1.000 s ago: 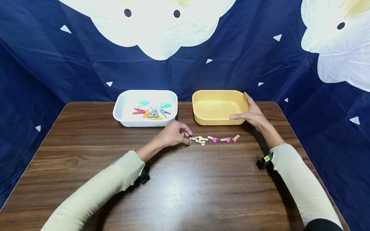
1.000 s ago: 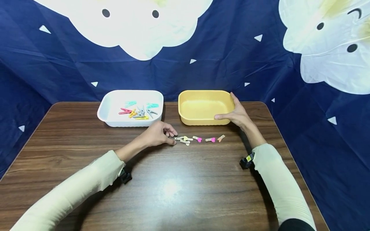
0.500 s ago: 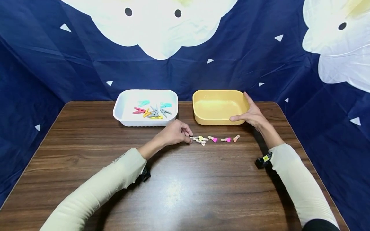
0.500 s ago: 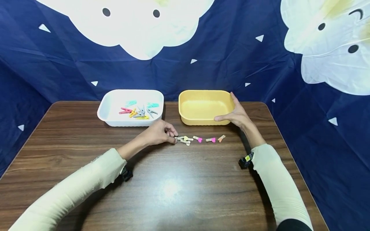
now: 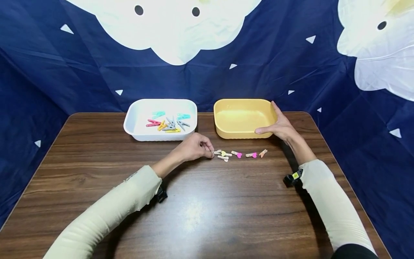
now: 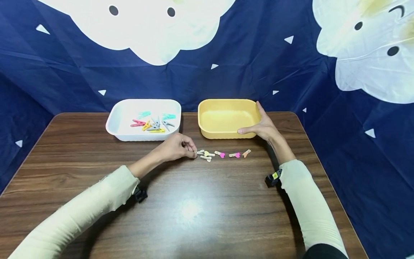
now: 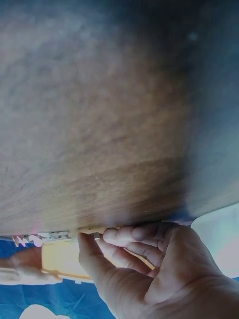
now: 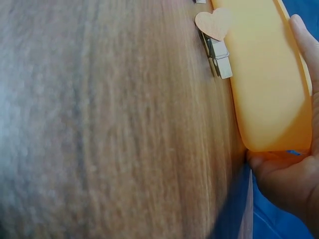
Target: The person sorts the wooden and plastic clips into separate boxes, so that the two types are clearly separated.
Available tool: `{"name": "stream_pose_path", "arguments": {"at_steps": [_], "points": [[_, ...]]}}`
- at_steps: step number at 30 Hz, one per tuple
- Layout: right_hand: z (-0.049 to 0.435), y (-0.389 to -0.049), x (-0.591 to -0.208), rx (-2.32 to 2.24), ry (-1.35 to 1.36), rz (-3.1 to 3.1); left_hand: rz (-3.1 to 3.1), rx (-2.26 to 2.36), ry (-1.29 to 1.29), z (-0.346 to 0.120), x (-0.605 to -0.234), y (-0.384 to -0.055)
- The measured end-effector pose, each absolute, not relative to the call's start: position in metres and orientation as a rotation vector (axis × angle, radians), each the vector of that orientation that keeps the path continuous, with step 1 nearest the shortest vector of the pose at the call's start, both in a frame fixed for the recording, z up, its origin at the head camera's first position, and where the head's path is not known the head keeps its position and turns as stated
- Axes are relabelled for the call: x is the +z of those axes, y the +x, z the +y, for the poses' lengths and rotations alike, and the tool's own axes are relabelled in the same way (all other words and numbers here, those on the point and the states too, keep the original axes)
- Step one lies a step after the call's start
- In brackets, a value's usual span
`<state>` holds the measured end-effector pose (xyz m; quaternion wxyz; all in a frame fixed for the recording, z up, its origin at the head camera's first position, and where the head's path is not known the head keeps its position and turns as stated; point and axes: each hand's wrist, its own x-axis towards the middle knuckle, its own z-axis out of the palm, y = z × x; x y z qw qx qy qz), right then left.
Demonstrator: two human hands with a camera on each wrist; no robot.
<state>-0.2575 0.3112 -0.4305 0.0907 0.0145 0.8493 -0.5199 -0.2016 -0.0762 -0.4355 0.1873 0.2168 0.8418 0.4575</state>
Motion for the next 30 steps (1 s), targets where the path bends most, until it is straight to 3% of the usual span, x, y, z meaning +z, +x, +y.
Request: {"name": "stream_pose_path", "arguments": {"at_steps": [30], "points": [[0.310, -0.257, -0.431, -1.569, 0.049, 2.502, 2.216, 1.614, 0.518, -0.062, -0.431, -0.195]]}}
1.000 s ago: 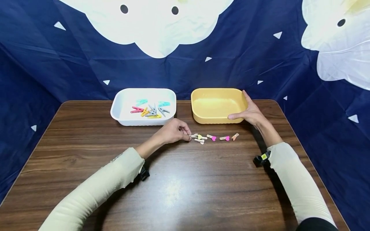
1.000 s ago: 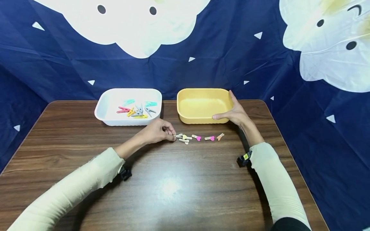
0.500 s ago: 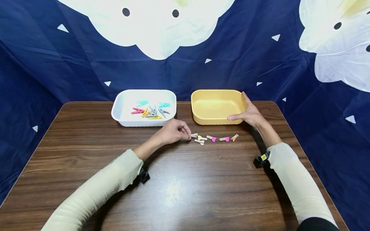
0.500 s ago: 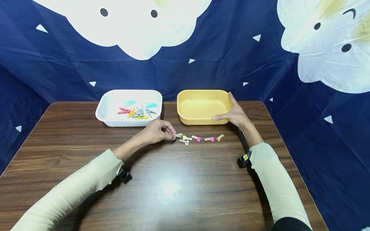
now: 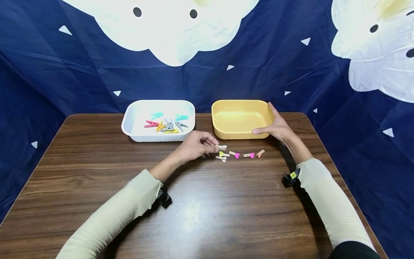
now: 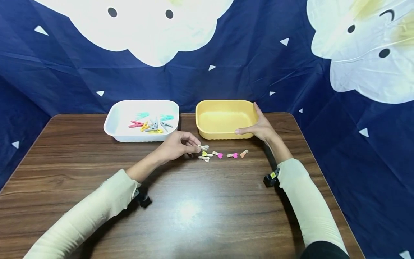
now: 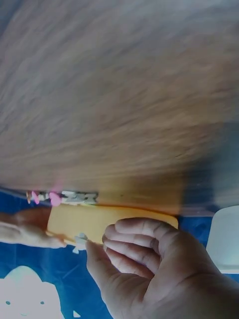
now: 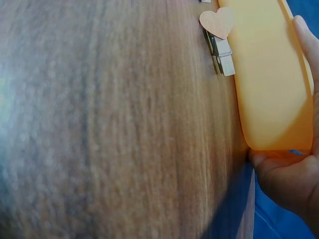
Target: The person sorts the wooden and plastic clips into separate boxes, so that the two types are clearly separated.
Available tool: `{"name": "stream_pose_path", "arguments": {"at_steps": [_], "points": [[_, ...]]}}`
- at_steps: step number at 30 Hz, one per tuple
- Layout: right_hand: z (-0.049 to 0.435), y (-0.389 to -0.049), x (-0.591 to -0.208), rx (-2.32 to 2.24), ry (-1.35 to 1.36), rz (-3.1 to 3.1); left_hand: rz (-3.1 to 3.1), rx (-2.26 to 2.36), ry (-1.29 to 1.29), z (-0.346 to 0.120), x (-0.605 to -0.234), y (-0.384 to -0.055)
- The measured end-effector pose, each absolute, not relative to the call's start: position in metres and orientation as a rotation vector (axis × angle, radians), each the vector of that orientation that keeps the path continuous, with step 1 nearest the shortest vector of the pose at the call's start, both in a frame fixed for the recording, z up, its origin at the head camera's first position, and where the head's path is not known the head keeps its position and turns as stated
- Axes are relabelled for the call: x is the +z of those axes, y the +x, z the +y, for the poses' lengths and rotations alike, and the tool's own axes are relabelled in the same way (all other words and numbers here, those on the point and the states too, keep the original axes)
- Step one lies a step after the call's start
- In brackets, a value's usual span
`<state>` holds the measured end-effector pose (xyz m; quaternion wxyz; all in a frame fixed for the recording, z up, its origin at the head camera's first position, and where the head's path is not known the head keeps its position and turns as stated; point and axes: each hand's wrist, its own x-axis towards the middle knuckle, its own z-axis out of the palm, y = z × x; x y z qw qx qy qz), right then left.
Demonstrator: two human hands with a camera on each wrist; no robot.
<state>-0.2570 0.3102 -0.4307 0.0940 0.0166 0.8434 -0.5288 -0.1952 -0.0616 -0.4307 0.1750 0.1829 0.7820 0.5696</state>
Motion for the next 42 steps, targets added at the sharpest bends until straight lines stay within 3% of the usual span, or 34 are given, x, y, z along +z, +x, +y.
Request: {"name": "stream_pose_path", "arguments": {"at_steps": [21, 42], "points": [[0.308, -0.257, -0.427, -1.558, 0.044, 2.507, 1.918, 2.165, 0.350, -0.031, -0.416, -0.213], [0.308, -0.256, -0.428, -1.544, 0.025, 2.520, 1.881, 2.284, 0.247, 0.002, -0.400, -0.234]]}}
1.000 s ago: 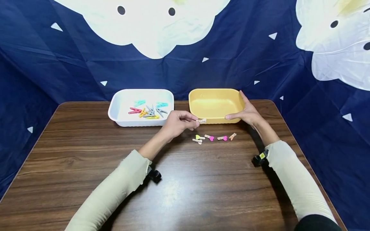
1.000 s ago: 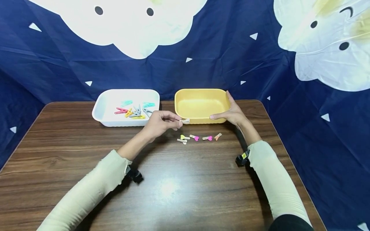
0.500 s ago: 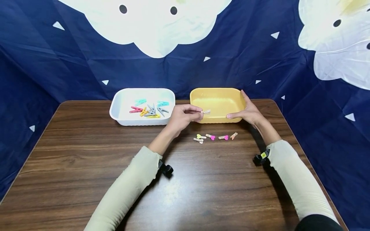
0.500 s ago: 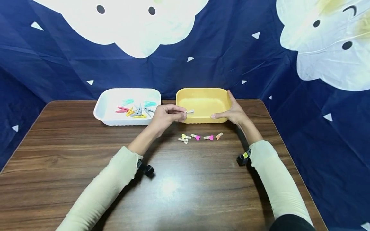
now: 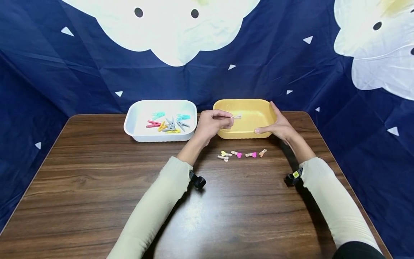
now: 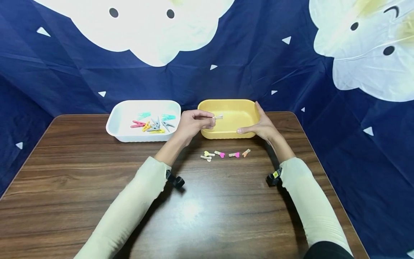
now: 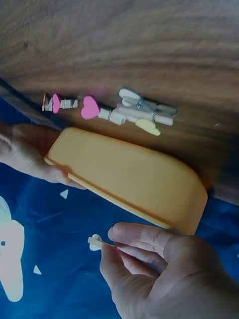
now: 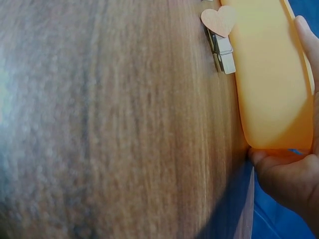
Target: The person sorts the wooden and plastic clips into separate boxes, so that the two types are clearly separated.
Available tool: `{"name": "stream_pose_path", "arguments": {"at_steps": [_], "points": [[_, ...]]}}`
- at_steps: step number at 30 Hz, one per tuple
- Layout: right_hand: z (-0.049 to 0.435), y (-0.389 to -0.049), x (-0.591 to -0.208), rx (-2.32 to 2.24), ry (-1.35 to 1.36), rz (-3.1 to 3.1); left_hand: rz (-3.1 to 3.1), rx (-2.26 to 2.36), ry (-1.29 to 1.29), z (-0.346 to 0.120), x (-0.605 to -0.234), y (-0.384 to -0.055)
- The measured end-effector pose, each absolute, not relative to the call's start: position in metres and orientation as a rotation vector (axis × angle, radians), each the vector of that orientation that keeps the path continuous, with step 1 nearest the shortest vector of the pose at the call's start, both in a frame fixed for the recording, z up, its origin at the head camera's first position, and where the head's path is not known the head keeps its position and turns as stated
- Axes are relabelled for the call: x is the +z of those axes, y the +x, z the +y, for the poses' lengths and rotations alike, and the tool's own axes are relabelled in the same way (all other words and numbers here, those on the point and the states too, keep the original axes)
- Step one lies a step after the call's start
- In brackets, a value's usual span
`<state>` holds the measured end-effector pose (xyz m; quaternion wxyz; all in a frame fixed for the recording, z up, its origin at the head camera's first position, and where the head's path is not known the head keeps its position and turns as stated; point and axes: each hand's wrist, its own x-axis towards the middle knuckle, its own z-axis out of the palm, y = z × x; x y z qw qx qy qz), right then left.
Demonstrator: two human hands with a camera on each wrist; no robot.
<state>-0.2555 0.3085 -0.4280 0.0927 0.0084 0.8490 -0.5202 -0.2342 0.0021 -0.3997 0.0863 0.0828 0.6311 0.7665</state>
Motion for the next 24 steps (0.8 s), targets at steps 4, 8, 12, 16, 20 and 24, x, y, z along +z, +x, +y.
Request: {"name": "stream_pose_path", "arguments": {"at_steps": [4, 8, 12, 16, 20, 24], "points": [[0.310, -0.255, -0.429, -1.558, 0.034, 2.512, 1.851, 2.299, 0.218, 0.009, -0.396, -0.241], [0.311, -0.256, -0.429, -1.565, 0.048, 2.516, 1.869, 2.277, 0.213, 0.019, -0.392, -0.248], [0.311, -0.256, -0.428, -1.556, 0.057, 2.515, 1.913, 2.235, 0.205, 0.027, -0.390, -0.256], [0.309, -0.256, -0.428, -1.564, 0.054, 2.504, 1.930, 2.225, 0.211, 0.035, -0.390, -0.262], [0.309, -0.256, -0.427, -1.577, 0.049, 2.497, 1.914, 2.245, 0.212, 0.043, -0.389, -0.266], [0.309, -0.257, -0.429, -1.552, 0.058, 2.503, 1.877, 2.279, 0.189, 0.050, -0.387, -0.268]]}}
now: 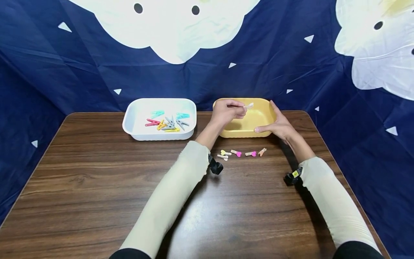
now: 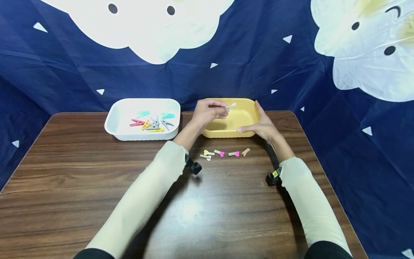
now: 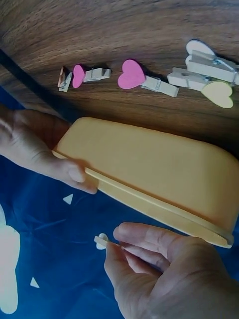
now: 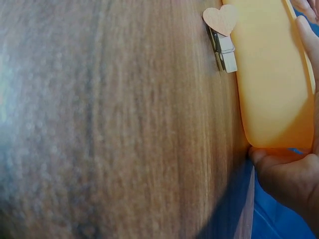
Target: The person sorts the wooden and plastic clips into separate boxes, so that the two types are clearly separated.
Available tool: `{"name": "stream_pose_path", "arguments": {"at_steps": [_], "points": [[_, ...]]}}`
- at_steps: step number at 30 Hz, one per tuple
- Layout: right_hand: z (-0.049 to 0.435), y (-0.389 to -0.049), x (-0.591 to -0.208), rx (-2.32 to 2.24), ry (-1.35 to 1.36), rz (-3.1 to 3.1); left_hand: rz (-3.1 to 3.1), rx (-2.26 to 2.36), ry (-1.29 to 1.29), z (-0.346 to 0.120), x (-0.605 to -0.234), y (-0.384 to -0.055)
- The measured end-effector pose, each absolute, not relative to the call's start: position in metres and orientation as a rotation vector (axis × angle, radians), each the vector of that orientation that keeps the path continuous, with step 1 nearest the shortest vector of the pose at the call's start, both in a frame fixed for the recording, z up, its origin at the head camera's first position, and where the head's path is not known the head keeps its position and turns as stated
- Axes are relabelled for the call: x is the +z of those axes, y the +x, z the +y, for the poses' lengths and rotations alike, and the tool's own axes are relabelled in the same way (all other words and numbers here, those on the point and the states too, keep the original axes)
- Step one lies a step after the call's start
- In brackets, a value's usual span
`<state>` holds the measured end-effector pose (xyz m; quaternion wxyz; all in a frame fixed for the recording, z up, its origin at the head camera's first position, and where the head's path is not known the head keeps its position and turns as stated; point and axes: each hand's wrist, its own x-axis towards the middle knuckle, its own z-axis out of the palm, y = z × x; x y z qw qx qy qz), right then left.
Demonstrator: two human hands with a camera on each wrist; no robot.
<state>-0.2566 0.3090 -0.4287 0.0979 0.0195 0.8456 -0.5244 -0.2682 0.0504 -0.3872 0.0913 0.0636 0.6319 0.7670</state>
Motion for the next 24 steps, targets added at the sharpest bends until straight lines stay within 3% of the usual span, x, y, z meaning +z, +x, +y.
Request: {"name": "stream_pose_path", "arguments": {"at_steps": [13, 24], "points": [[0.311, -0.258, -0.430, -1.564, 0.055, 2.492, 1.936, 2.227, 0.137, 0.058, -0.386, -0.268], [0.311, -0.259, -0.432, -1.594, 0.050, 2.478, 1.939, 2.147, 0.240, 0.058, -0.385, -0.258]]}}
